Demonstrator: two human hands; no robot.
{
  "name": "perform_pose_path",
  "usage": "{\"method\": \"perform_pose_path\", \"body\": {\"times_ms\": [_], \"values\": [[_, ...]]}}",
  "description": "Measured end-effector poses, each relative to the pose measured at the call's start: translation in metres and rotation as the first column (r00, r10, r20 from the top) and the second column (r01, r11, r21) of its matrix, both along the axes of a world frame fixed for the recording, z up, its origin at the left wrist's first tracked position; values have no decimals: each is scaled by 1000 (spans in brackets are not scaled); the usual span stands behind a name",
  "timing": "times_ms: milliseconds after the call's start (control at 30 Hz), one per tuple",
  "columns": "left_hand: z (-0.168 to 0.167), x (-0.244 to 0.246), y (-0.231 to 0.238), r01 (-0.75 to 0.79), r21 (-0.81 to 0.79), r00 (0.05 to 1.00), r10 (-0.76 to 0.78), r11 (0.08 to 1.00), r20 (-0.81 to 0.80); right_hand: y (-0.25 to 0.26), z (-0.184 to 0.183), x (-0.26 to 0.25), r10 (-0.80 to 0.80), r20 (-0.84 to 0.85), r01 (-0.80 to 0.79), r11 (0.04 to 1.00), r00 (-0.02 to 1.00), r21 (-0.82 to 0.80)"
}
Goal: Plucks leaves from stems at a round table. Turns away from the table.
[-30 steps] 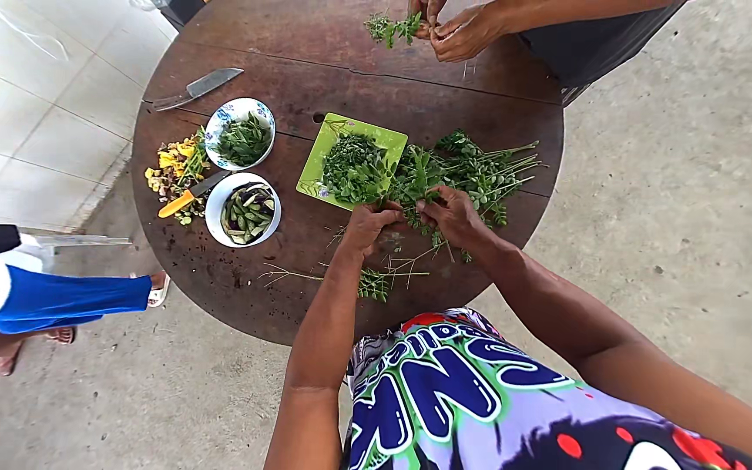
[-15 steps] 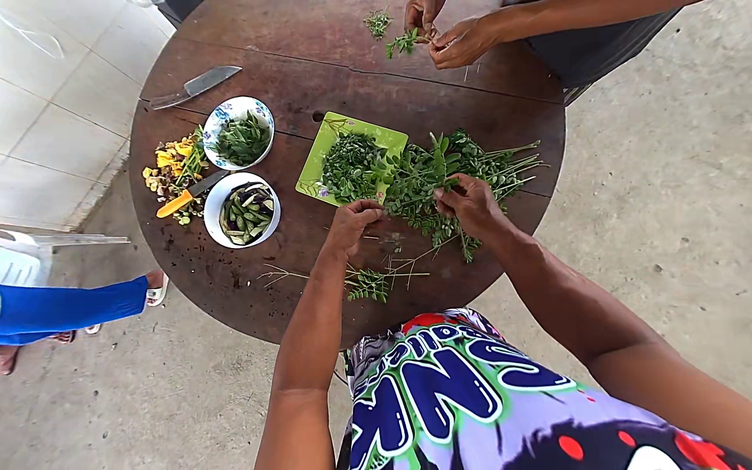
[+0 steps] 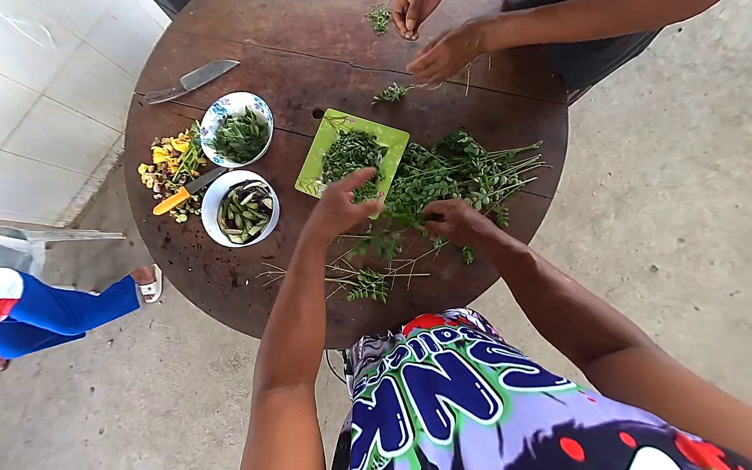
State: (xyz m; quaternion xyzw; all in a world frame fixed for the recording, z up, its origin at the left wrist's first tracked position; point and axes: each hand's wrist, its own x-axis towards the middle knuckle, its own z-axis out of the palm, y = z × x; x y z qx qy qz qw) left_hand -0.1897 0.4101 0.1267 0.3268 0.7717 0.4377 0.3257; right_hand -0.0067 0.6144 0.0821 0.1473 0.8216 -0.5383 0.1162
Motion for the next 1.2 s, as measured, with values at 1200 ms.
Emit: {"method": "perform_pose_path", "body": {"times_ms": [1200], "values": [[-65,31,-33,66,52,892,-82,996,444,-6,-4,-15,241,40,-231,958,970,-169]]}}
